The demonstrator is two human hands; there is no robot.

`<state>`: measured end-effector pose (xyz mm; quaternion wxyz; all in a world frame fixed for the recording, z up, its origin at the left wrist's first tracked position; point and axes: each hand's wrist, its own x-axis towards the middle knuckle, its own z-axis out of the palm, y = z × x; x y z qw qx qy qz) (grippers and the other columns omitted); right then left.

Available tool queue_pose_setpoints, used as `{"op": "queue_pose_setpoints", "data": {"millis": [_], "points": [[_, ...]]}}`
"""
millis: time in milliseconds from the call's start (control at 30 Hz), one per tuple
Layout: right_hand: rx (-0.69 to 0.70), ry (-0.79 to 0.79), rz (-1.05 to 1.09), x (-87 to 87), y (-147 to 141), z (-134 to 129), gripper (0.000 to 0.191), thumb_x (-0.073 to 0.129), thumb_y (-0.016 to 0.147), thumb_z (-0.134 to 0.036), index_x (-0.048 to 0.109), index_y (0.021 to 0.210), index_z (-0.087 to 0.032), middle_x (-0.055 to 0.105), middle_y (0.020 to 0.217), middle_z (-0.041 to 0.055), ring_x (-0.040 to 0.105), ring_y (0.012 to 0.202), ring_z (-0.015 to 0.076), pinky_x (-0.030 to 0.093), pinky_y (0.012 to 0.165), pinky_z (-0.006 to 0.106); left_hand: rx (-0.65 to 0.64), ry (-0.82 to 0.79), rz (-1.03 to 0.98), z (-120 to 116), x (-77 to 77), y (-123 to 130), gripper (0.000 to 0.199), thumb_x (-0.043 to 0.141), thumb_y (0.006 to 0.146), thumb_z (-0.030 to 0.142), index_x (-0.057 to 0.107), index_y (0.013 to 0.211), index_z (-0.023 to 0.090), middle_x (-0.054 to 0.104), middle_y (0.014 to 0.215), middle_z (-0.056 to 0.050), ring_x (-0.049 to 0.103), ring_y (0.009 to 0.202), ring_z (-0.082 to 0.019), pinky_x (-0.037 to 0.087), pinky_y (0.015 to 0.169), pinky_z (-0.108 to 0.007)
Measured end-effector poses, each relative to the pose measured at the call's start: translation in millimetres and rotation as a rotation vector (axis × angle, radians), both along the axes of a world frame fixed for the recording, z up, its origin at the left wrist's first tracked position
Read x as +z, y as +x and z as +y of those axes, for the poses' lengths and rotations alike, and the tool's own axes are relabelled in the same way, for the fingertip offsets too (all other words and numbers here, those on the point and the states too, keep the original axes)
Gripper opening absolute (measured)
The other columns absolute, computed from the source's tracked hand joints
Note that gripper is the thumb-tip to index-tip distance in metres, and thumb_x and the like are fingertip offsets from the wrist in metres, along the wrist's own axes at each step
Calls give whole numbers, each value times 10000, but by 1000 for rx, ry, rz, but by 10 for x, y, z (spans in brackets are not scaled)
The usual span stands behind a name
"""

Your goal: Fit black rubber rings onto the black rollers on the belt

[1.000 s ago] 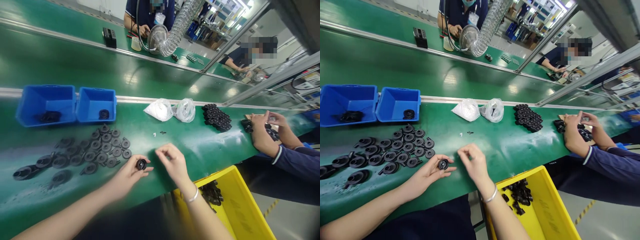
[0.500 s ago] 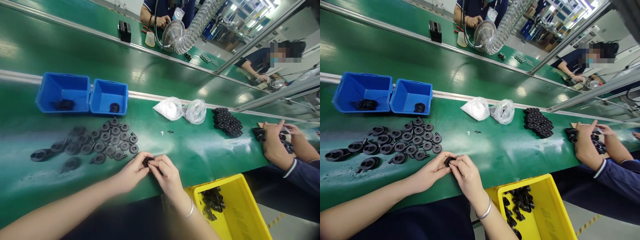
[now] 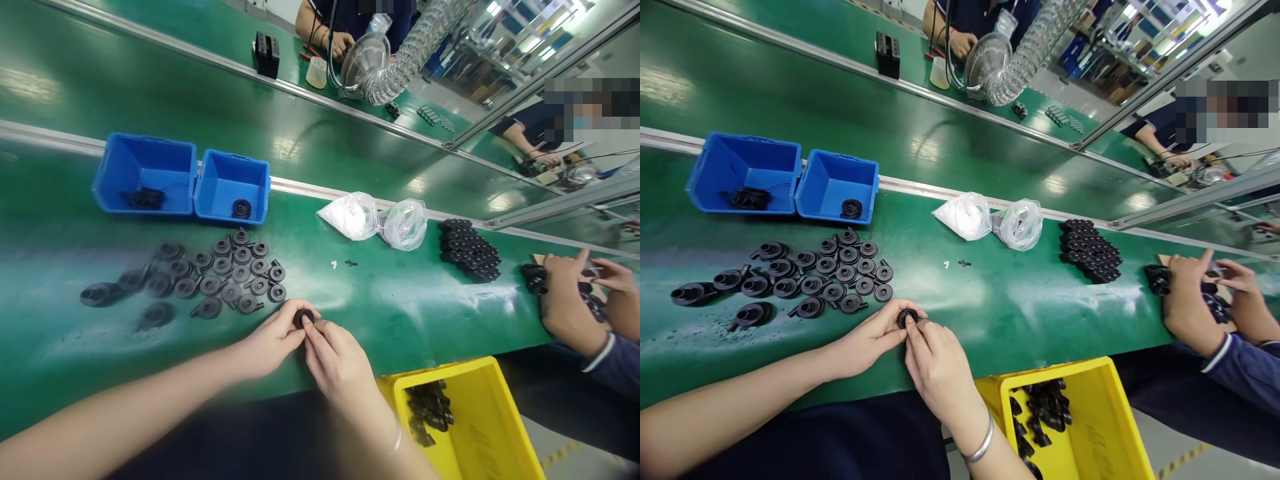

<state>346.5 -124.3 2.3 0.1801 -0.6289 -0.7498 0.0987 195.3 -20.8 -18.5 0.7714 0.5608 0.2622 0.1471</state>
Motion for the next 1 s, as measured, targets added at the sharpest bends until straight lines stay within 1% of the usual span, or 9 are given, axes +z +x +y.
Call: {"op": "queue_pose_setpoints", "data": {"millis": [133, 300, 500, 567, 633, 733, 833, 900, 1000], "points": [[-79, 44, 80, 34, -11, -48, 595, 475, 924, -105, 343, 1491, -226, 596, 1110, 139, 609, 999, 253, 568, 837, 416, 32, -16, -65, -24, -38, -1, 303, 540, 891, 214, 523, 1193, 230, 590, 1108, -52, 580, 897, -176, 484, 835, -332], [6, -15, -12, -8, 31, -15, 514, 452, 923, -95, 440, 1422, -217, 621, 1037, 118, 610, 931, 254, 557, 795, 426, 43, -75, -94, -27, -31, -13, 340, 603, 857, 230, 527, 1188, 229, 610, 1068, -51, 592, 1043, -220, 477, 938, -373], [-165, 27, 175, 200, 88, -9, 460, 507, 905, -145, 432, 1354, -213, 611, 1040, 98, 610, 882, 210, 545, 775, 356, 31, -210, -139, -24, 83, 51, 259, 573, 897, 375, 524, 1098, 219, 587, 1133, -71, 622, 1084, -253, 482, 987, -445], [-158, 6, 154, 232, 44, -36, 481, 549, 892, -207, 426, 1357, -208, 623, 1005, 86, 611, 852, 213, 543, 757, 349, 19, -233, -92, -46, 96, 60, 279, 547, 901, 437, 529, 1075, 220, 589, 1133, -76, 634, 1074, -272, 506, 961, -458], [-86, 7, 36, 194, -5, -50, 468, 553, 903, -265, 445, 1353, -199, 647, 999, 85, 620, 864, 230, 535, 772, 365, 36, -104, 16, -68, 57, 40, 316, 568, 877, 469, 550, 1077, 224, 616, 1087, -76, 615, 1106, -289, 491, 985, -458], [-15, 53, -89, 54, -32, -50, 341, 509, 954, -302, 497, 1276, -190, 679, 1017, 70, 650, 880, 217, 527, 776, 349, 7, 88, 124, -75, -92, -16, 398, 577, 866, 480, 565, 1195, 256, 611, 1248, -86, 551, 1225, -306, 411, 1081, -462], [1, 52, -160, -47, -18, -76, 277, 493, 973, -366, 535, 1181, -189, 698, 959, 55, 671, 801, 193, 522, 696, 314, -42, 183, 132, -86, -215, -28, 430, 617, 833, 471, 592, 1215, 276, 610, 1306, -72, 552, 1237, -323, 470, 1033, -427], [6, 52, -177, -42, 8, -120, 285, 483, 978, -398, 546, 1148, -179, 704, 907, 53, 674, 750, 188, 517, 662, 302, -65, 197, 135, -136, -192, 21, 417, 617, 829, 466, 607, 1199, 274, 628, 1289, -73, 571, 1215, -329, 504, 991, -421], [45, 46, -79, 51, 176, -197, 316, 497, 973, -421, 555, 1164, -177, 715, 931, 57, 686, 785, 176, 522, 704, 280, -77, 198, 148, -244, 20, 176, 421, 588, 844, 455, 589, 1219, 264, 624, 1295, -96, 568, 1223, -323, 476, 1021, -434]]}}
